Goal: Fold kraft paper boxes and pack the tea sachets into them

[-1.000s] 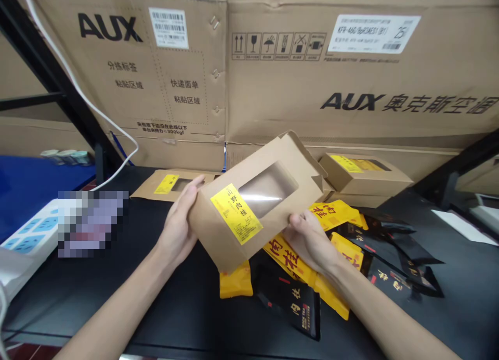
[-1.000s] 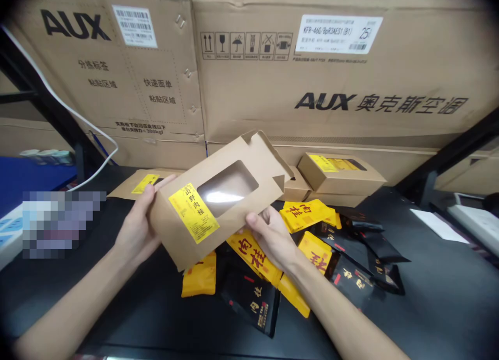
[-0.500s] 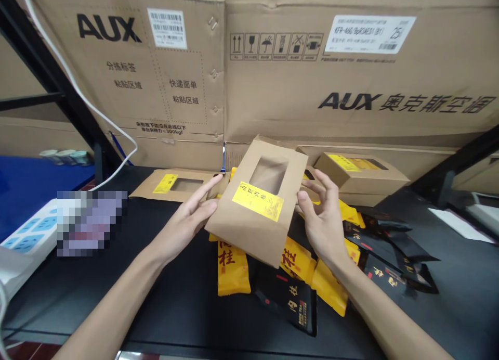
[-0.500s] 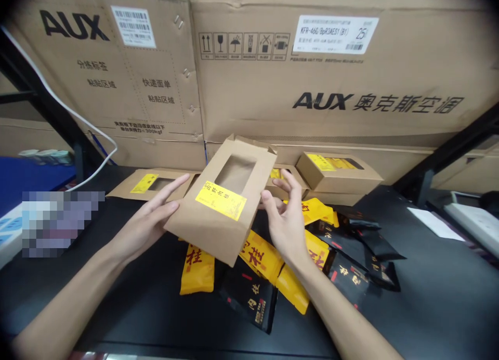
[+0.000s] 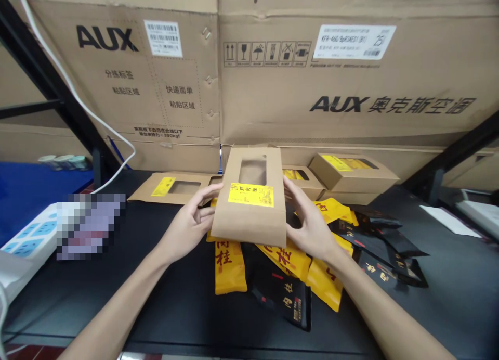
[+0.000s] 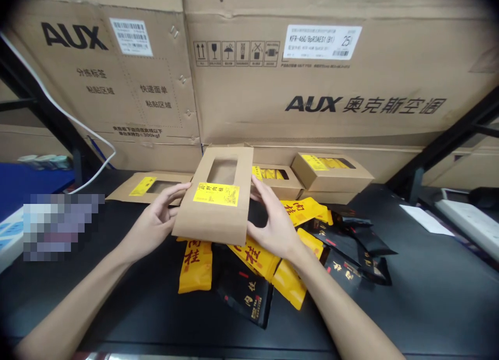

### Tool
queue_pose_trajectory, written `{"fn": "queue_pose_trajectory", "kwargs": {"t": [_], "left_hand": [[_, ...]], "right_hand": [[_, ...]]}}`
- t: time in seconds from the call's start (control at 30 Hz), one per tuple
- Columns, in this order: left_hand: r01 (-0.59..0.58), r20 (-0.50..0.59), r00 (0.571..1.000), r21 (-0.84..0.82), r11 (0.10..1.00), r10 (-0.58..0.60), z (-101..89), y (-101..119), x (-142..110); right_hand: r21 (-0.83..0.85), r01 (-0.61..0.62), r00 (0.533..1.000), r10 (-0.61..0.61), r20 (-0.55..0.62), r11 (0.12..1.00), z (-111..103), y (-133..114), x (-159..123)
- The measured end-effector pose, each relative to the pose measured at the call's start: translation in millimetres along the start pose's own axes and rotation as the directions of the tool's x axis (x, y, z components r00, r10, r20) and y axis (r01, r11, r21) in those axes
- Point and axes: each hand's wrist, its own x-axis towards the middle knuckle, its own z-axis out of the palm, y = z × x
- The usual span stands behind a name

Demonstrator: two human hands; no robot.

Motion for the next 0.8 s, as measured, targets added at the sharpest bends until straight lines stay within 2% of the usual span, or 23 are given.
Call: {"fn": "queue_pose_trajectory", "kwargs": {"t": [0.13, 0.27, 0.37, 0.5, 0.6, 0.7, 0.8], "left_hand": [[-0.017, -0.035, 0.999, 0.018, 1.000, 0.018, 3.9, -9.3, -1.5], [-0.026, -0.036, 0.999, 0.091, 0.996, 0.029, 5.9, -16.5, -4.1], [-0.088, -0.052, 0.994, 0.150, 0.985, 0.097, 7.7, -17.9, -5.0], [-0.200, -0.044, 0.975, 0.245, 0.949, 0.217, 7.6, -16.4, -5.3], [-0.255, -0.013, 0.959, 0.389, 0.885, 0.282, 6.4, -12.2, -6.3], [-0.268, -0.001, 0.950, 0.511, 0.817, 0.313, 6.1, -6.4, -7.8], [-0.276, 0.026, 0.951, 0.525, 0.805, 0.309, 6.1, -3.6, -7.9]], "right_hand": [[-0.160, 0.075, 0.989, -0.094, -0.116, 0.984, 5.0, -2.1, -1.5], [-0.227, 0.132, 0.969, -0.174, -0.178, 0.965, 5.4, -4.3, -3.7], [-0.293, 0.206, 0.940, -0.272, -0.206, 0.933, 4.8, -8.8, -4.1], [-0.355, 0.301, 0.909, -0.379, -0.172, 0.885, 3.4, -13.2, -4.2], [-0.317, 0.326, 0.917, -0.380, -0.125, 0.891, 2.8, -12.0, -5.2], [-0.290, 0.332, 0.919, -0.377, -0.115, 0.897, 3.1, -9.5, -5.6], [-0.267, 0.354, 0.918, -0.388, -0.086, 0.896, 4.7, -7.2, -5.1]]}}
